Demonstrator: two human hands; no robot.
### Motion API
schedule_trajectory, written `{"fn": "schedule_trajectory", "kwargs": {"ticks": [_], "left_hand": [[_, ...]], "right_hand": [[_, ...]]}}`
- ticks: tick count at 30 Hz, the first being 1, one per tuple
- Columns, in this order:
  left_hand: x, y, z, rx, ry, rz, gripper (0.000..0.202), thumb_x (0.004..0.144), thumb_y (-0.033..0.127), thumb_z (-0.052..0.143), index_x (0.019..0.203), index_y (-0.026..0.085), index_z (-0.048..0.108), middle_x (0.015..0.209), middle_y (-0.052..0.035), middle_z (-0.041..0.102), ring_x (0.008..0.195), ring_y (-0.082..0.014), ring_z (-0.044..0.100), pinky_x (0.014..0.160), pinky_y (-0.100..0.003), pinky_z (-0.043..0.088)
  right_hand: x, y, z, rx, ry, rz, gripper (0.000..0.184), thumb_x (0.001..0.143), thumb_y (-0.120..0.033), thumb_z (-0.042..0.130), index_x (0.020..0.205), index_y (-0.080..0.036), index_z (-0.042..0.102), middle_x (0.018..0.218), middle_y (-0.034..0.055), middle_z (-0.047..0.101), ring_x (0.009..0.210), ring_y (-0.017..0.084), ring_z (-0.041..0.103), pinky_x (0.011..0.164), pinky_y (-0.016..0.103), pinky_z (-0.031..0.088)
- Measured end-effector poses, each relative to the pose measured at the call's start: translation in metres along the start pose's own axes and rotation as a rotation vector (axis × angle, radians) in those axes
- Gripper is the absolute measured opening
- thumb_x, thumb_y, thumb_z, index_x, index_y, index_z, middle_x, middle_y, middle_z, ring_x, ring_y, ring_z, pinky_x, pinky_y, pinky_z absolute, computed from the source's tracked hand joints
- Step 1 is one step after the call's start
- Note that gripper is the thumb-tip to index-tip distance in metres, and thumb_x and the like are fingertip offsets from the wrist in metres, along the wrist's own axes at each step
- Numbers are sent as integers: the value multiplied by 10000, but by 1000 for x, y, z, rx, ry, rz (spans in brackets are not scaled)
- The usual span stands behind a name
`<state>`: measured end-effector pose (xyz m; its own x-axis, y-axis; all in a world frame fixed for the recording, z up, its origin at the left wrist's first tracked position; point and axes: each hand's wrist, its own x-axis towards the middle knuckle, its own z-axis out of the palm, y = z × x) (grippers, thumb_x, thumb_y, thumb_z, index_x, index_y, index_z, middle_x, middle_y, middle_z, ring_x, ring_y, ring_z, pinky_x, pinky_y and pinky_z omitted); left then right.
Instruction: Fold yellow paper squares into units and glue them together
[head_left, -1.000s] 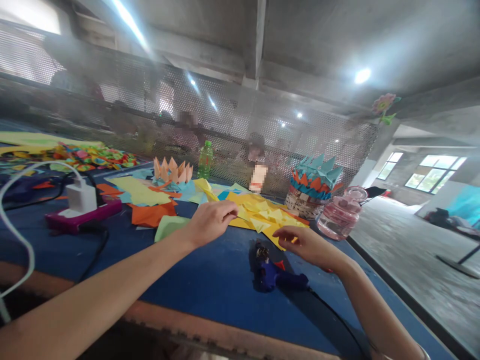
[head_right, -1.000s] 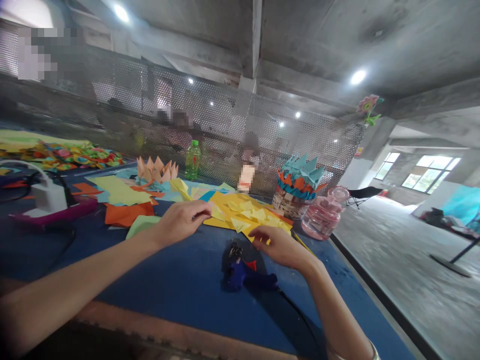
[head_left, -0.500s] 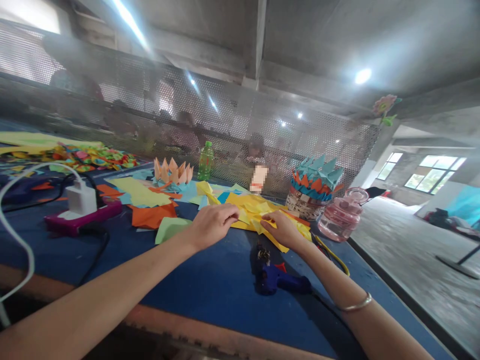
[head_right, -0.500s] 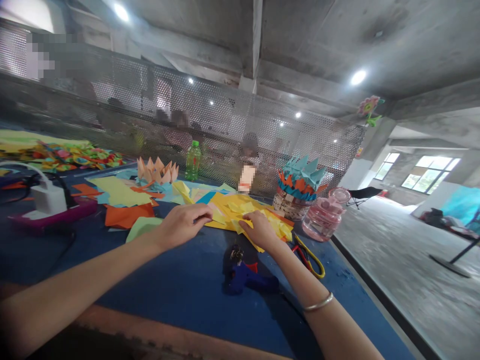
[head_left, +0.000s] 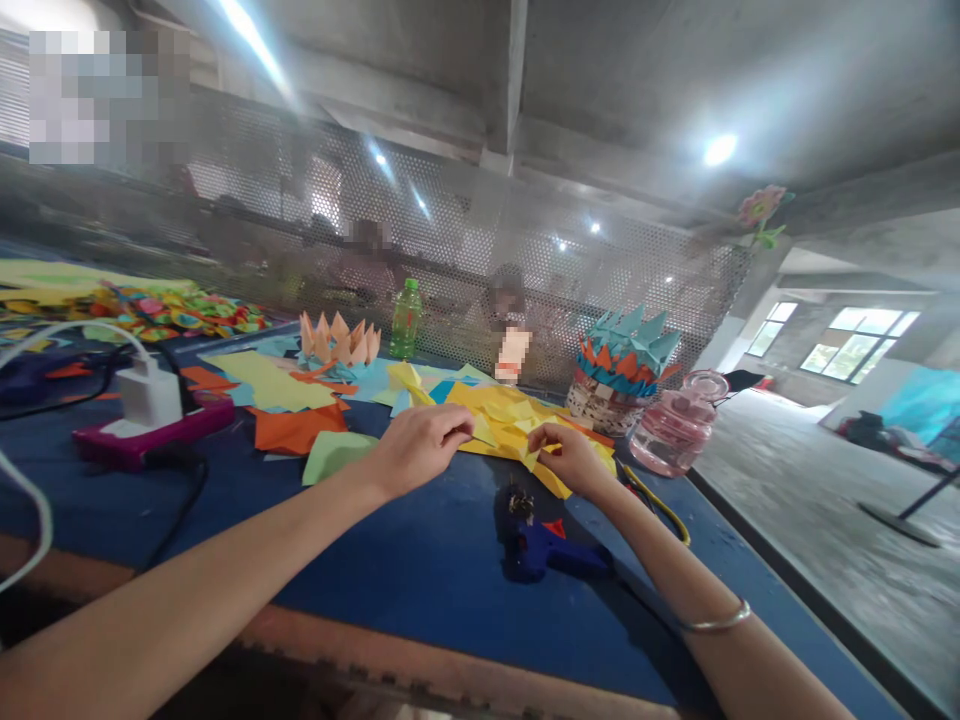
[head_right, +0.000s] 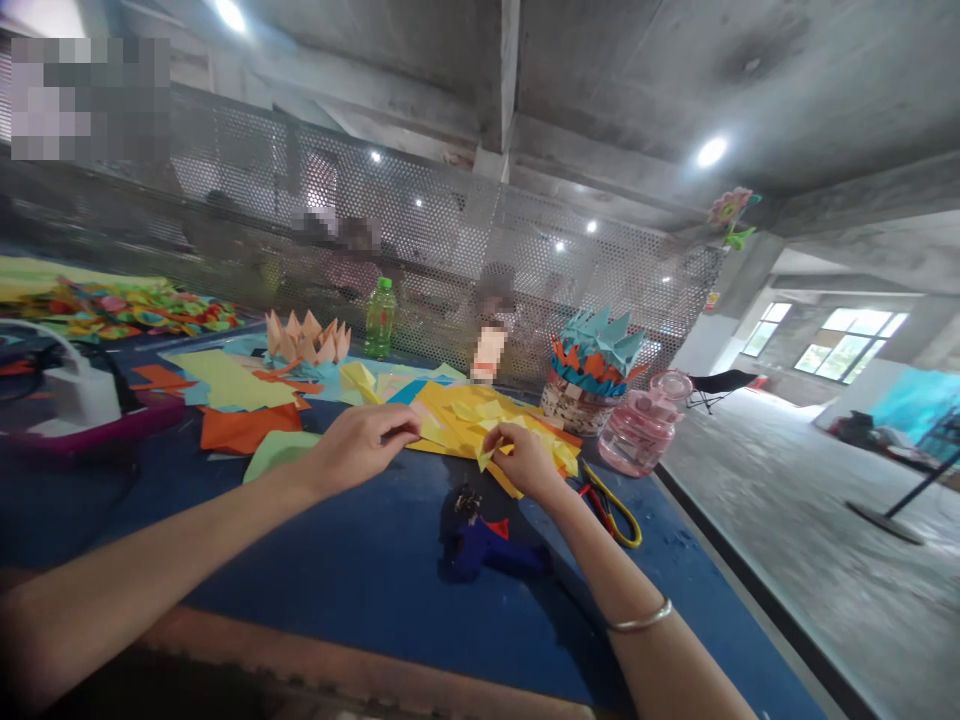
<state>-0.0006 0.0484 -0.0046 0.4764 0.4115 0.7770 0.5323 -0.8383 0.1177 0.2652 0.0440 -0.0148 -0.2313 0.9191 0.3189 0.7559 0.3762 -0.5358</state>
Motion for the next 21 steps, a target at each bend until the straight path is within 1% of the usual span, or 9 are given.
{"fn": "schedule_trajectory", "kwargs": {"ticks": [3,5,8,10,11,12,14,17,21], "left_hand": [[1,2,-1,-21,-9,-6,162,855,110,514,780,181,638,721,-3,692,626,-124,636,585,-228,463],[1,3,-2,-31,-9,-7,163,852,114,513,775,180,640,713,-6,691,614,-122,630,580,-227,462],[1,3,-2,-38,-2,-11,172,854,118,506,774,181,644,710,-8,693,615,-123,629,575,-226,459],[1,3,-2,-41,3,-15,170,856,118,509,777,181,646,715,-8,697,619,-125,632,576,-224,456],[1,3,-2,-42,5,-16,166,855,117,513,778,179,647,719,-9,699,622,-126,633,579,-224,456],[1,3,-2,-44,7,-19,160,854,115,519,780,177,647,722,-9,701,625,-127,635,583,-224,456],[1,4,-2,-49,9,-22,146,850,110,533,785,174,647,729,-8,703,627,-128,638,588,-224,457],[2,5,-3,-56,6,-23,126,846,106,553,790,172,644,737,-5,704,632,-129,641,592,-223,457],[2,6,-4,-59,2,-30,120,850,108,562,783,172,639,733,-2,698,642,-131,639,604,-222,454]], "right_hand": [[-1,0,-4,141,56,-20,267,946,-313,602,1159,-152,611,1183,82,627,1024,216,633,861,419,547],[-1,-1,-5,232,55,-21,241,944,-316,606,1109,-142,625,1110,69,651,948,193,650,810,385,559],[-3,-7,-5,352,42,-14,212,927,-340,608,931,-133,658,930,41,682,804,154,654,740,335,558],[-5,-14,-4,425,52,-11,263,904,-378,575,818,-145,661,847,39,688,768,152,650,745,328,552],[-7,-18,-4,455,59,-10,286,888,-402,560,793,-150,657,821,41,686,759,155,648,748,326,549],[-8,-22,-4,480,67,-9,296,866,-426,564,781,-155,648,794,38,678,743,155,643,739,319,544],[-10,-29,-4,512,83,-7,293,811,-455,626,773,-165,605,738,13,639,698,144,619,694,296,526],[-12,-37,-1,538,103,-4,331,733,-437,730,765,-192,510,693,-33,571,653,124,588,640,267,488],[-13,-40,2,554,98,-5,367,709,-416,760,763,-208,463,661,-61,524,612,114,572,598,255,458]]}}
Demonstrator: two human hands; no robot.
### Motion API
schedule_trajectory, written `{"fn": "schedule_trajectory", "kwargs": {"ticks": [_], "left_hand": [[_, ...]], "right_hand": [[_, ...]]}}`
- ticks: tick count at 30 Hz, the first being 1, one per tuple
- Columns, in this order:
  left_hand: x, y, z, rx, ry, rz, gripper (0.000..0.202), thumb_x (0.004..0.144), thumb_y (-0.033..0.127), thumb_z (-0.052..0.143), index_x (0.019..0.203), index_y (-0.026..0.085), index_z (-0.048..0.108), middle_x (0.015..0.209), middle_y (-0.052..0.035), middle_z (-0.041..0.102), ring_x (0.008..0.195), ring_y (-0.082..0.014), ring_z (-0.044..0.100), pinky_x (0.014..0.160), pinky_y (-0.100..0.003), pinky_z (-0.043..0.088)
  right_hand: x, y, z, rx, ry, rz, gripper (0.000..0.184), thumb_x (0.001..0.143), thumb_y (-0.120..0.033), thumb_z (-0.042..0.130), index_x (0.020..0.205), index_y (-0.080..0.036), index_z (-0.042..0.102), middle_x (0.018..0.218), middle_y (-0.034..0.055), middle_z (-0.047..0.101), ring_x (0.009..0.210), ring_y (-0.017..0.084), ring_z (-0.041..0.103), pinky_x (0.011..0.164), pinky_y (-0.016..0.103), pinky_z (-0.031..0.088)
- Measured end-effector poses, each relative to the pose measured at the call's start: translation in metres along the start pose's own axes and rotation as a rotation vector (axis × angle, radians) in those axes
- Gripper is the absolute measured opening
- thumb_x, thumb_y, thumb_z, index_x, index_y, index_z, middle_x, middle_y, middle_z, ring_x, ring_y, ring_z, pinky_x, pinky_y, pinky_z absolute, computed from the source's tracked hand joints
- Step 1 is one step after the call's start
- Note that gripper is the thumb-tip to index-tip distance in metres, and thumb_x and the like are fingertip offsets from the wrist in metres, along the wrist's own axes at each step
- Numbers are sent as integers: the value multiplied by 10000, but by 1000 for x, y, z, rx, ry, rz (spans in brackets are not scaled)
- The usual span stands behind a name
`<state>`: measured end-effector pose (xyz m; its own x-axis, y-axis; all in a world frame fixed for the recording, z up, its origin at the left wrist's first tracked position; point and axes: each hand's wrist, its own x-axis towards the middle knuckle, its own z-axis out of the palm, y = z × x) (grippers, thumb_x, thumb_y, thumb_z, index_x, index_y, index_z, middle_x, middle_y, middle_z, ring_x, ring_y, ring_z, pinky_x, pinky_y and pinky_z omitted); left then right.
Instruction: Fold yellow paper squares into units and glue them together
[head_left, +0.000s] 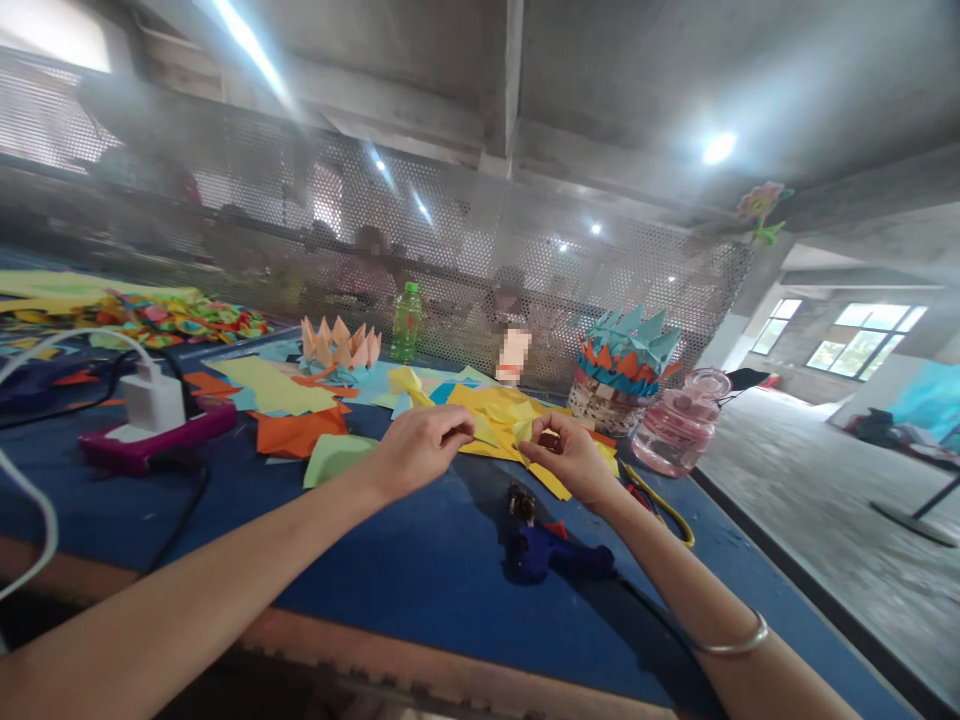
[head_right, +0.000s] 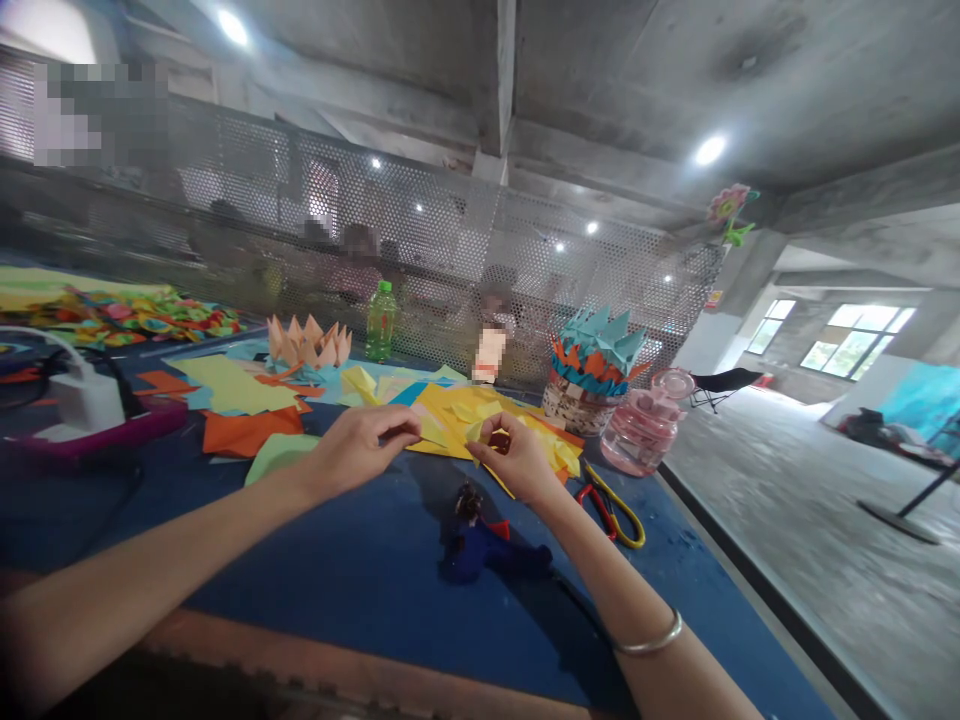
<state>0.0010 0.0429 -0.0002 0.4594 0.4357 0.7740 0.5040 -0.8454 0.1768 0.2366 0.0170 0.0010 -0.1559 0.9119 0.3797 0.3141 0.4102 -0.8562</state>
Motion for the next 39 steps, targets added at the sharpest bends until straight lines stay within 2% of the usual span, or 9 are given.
{"fn": "schedule_trajectory", "kwargs": {"ticks": [4,10,17,20,23,28,31,36,39], "left_hand": [[0,0,0,-4,-11,-17,120,844,97,566,781,171,635,735,2,694,646,-130,634,605,-218,443],[1,0,0,-3,-40,-48,114,827,75,592,772,166,630,725,8,680,642,-126,624,609,-215,429],[0,0,-1,-7,-44,-65,94,836,95,605,782,165,638,754,-5,693,677,-138,632,636,-230,436],[0,0,-1,-12,-49,-70,105,834,90,595,777,164,642,736,0,686,659,-133,623,621,-230,429],[0,0,-1,-17,-51,-75,112,831,79,588,787,165,646,749,1,691,663,-131,625,623,-228,429],[0,0,-1,-23,-49,-75,116,831,71,588,790,164,642,759,1,692,670,-132,628,631,-226,426],[1,-1,-1,-22,-51,-74,117,825,65,592,782,165,636,744,2,682,661,-132,621,625,-224,420],[1,0,0,-24,-52,-78,118,830,66,593,787,168,636,754,3,683,668,-132,621,634,-223,421],[0,0,0,-29,-53,-84,119,831,66,597,783,168,634,751,4,684,670,-134,621,633,-224,418]], "right_hand": [[0,1,1,10,14,3,386,674,-377,791,798,-212,464,665,-76,501,589,111,577,564,244,438],[0,3,0,86,54,2,370,710,-378,719,901,-230,439,839,-39,536,766,180,710,644,275,492],[2,2,-3,182,62,36,560,652,-351,756,1139,-251,499,859,-3,665,836,209,699,741,321,508],[2,0,-5,195,64,59,408,628,-368,796,974,-212,647,853,25,704,859,218,669,769,320,491],[2,0,-7,213,88,97,306,631,-412,818,795,-183,701,809,35,714,763,198,643,708,306,475],[3,-2,-7,289,169,120,318,622,-454,831,675,-181,677,598,-32,599,527,98,489,529,249,373],[3,-4,-6,351,204,140,361,576,-447,853,629,-181,615,551,-52,544,476,73,441,499,239,365],[1,-9,-5,427,203,177,446,535,-378,874,843,-194,609,673,-7,667,582,109,590,573,238,467],[0,-12,-4,436,199,175,548,551,-333,866,1012,-223,591,698,-12,688,651,132,641,600,240,495]]}}
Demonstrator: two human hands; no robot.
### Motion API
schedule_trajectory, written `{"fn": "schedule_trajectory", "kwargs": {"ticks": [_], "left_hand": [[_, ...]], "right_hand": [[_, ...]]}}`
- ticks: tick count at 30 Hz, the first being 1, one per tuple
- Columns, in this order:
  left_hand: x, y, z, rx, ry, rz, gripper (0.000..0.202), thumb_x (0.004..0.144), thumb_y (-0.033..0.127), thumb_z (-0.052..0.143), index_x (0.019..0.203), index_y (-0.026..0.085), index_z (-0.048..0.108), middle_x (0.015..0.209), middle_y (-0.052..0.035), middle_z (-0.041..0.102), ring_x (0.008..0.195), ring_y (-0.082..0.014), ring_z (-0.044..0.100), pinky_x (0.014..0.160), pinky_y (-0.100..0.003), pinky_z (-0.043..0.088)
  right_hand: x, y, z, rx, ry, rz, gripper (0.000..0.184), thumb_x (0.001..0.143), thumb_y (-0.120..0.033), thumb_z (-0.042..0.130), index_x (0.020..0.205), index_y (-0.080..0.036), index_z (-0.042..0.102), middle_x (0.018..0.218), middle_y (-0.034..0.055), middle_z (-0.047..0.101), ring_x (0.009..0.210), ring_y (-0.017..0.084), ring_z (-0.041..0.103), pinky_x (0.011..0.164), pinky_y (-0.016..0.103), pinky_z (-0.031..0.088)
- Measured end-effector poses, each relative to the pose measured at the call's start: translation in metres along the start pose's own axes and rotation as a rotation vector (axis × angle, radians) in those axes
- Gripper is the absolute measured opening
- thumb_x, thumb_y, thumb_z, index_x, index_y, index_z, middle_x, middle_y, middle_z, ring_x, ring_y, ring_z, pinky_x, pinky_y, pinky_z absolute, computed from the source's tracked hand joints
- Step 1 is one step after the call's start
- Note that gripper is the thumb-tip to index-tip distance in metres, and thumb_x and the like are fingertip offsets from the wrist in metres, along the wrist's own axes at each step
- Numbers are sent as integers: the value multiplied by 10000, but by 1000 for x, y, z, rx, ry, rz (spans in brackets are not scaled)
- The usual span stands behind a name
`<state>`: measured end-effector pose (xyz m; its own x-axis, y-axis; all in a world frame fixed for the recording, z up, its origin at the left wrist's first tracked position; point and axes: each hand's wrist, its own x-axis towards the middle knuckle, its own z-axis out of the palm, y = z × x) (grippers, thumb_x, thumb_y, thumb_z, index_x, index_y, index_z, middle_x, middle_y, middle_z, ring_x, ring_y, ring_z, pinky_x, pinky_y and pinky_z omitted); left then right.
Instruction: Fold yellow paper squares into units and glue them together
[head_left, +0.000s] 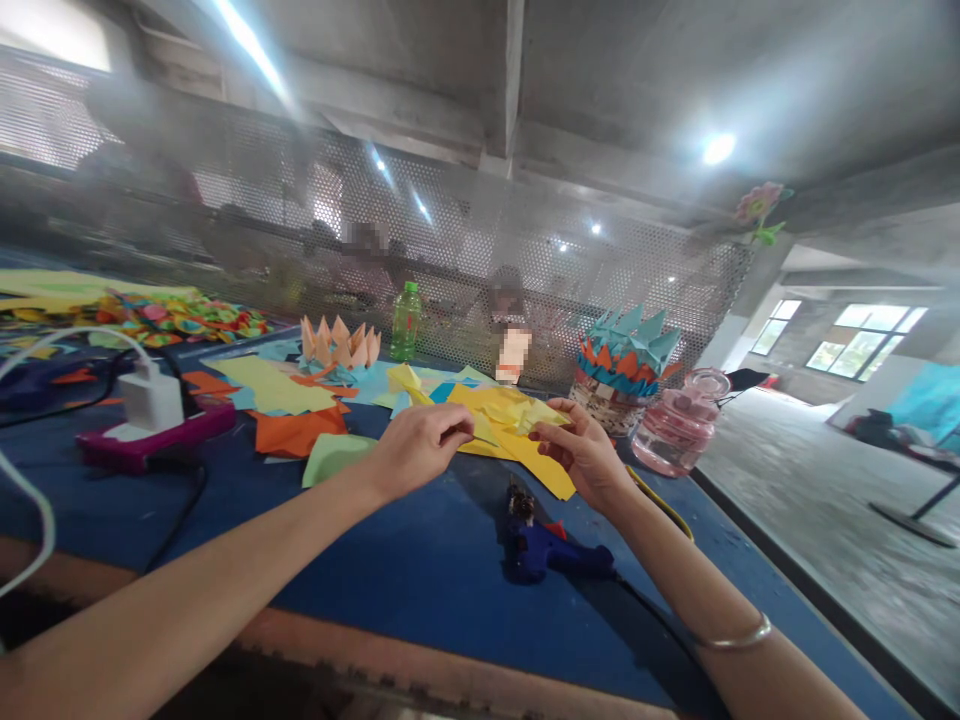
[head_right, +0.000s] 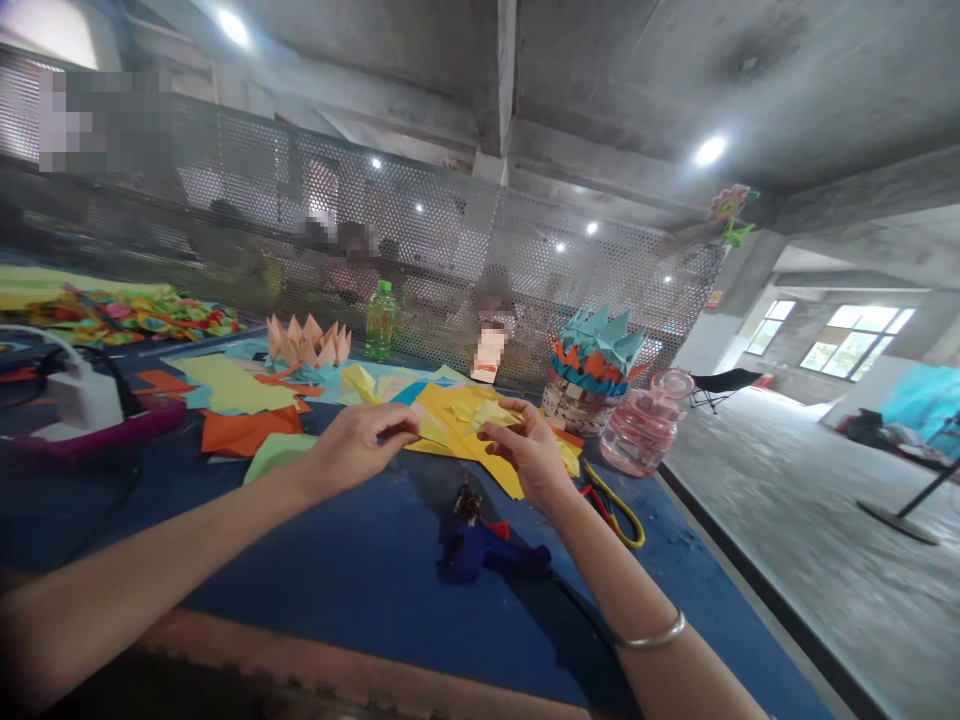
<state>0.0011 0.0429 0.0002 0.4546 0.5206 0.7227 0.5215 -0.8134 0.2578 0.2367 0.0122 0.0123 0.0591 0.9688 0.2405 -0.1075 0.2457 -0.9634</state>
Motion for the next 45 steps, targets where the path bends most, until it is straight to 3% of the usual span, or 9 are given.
{"fn": "schedule_trajectory", "kwargs": {"ticks": [4,9,16,26,45], "left_hand": [[0,0,0,-9,-7,-14,128,824,54,597,779,168,635,750,4,684,674,-136,618,636,-229,415],[1,1,0,-28,-20,-44,128,816,53,596,774,166,637,737,8,680,660,-132,607,629,-228,411],[2,4,-2,-74,-37,-89,90,824,107,603,782,169,654,711,8,676,634,-127,591,621,-230,411],[4,13,-2,-224,-65,-151,89,801,107,634,728,157,640,690,4,695,627,-123,637,587,-204,453],[4,12,2,-366,-86,-205,86,797,147,642,715,171,635,616,2,701,566,-133,659,557,-225,500]], "right_hand": [[-1,1,0,-37,-28,-14,543,593,-343,843,1079,-213,640,759,11,704,701,145,654,602,246,509],[-1,3,2,-126,-53,-83,360,628,-411,829,861,-190,669,780,15,686,737,148,638,600,239,499],[-3,3,6,-276,-99,-182,341,655,-451,822,705,-194,604,633,-29,601,584,115,536,569,244,438],[-7,4,11,-377,-124,-220,366,684,-493,783,686,-198,567,590,-41,530,518,103,455,502,237,327],[-8,11,11,-480,-151,-276,275,744,-449,739,700,-194,649,613,-24,571,544,117,475,527,247,362]]}}
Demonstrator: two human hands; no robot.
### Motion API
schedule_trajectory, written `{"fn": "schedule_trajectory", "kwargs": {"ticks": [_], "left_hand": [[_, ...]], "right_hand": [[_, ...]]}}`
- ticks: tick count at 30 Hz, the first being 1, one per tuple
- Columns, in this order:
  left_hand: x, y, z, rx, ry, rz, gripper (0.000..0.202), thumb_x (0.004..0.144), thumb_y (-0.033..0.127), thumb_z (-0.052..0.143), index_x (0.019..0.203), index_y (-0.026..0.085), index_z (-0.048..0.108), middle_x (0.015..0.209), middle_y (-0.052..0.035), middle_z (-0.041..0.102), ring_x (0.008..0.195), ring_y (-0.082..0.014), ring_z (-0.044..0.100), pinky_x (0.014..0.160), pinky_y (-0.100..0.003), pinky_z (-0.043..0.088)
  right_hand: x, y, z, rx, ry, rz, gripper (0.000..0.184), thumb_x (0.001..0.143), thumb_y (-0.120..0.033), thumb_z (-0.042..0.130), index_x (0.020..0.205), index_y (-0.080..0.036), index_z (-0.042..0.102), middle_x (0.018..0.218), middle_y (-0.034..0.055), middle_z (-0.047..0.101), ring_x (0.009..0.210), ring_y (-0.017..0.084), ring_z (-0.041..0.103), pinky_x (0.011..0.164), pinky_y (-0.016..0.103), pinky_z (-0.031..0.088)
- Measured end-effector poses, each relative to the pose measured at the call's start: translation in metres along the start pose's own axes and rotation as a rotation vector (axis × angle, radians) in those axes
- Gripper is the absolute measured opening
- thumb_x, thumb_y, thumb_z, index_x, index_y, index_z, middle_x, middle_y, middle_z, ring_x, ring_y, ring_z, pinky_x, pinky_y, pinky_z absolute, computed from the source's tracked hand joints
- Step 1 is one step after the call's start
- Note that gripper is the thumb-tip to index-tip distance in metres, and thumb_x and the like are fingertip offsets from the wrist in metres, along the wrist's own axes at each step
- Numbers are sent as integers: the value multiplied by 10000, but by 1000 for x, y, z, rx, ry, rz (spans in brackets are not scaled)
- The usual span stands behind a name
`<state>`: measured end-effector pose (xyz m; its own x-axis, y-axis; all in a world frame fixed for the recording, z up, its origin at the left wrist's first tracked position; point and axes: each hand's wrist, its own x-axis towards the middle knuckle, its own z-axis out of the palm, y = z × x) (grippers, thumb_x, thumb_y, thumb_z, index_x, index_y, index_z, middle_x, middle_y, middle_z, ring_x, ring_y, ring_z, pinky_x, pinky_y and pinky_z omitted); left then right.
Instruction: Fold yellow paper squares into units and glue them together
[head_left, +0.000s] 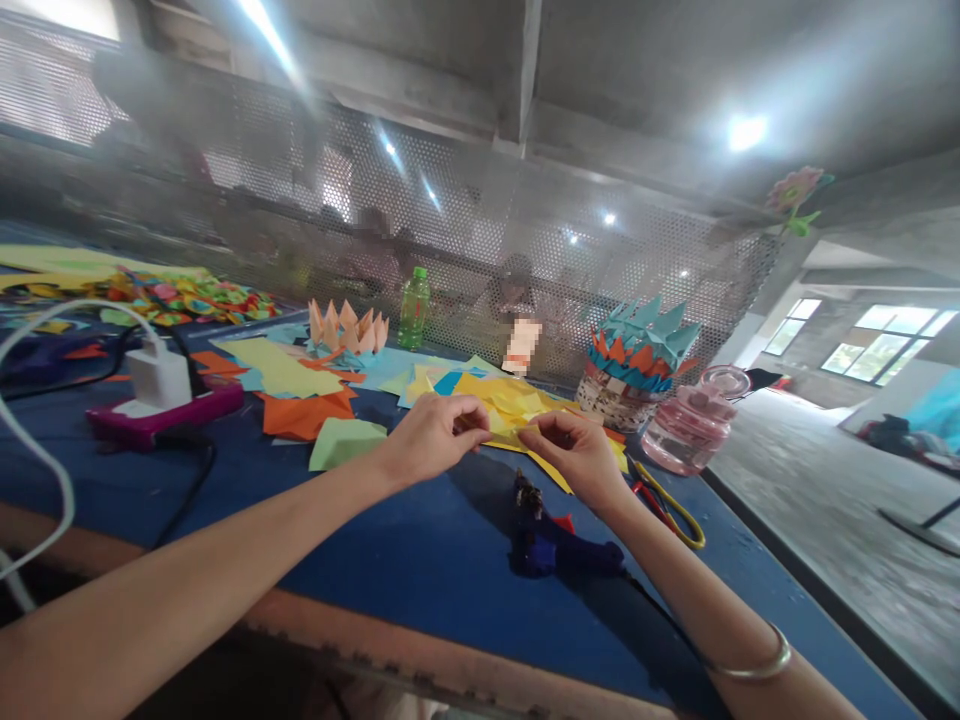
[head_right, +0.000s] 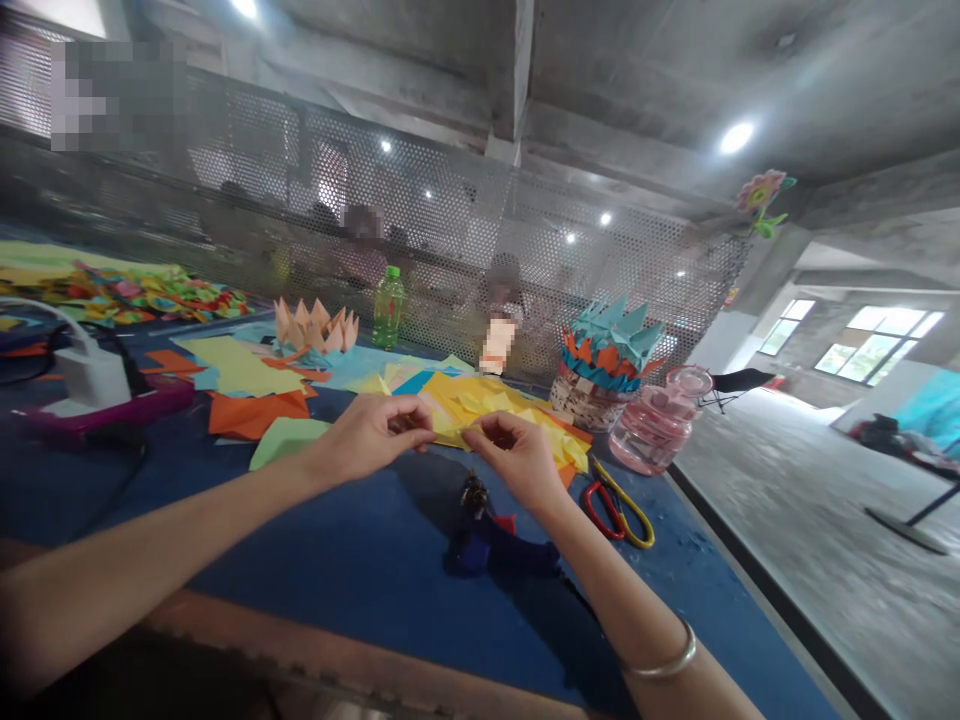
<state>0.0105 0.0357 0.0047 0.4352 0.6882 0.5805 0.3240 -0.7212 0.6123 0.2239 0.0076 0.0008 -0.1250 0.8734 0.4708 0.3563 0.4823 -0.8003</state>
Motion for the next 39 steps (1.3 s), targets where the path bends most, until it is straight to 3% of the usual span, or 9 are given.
{"fn": "schedule_trajectory", "kwargs": {"ticks": [13,39], "left_hand": [[-2,-4,2,-20,5,-14,87,795,150,640,711,164,625,613,2,703,562,-133,666,543,-213,497],[-2,-3,2,22,2,5,71,787,125,645,721,152,639,607,-1,696,562,-125,658,550,-204,491]], "right_hand": [[-1,-1,2,-55,-35,-8,284,765,-448,719,687,-185,643,593,-24,533,542,115,451,513,240,344],[-5,-1,4,-205,-12,-86,200,782,-360,709,693,-193,646,643,3,612,597,144,527,568,260,411]]}}
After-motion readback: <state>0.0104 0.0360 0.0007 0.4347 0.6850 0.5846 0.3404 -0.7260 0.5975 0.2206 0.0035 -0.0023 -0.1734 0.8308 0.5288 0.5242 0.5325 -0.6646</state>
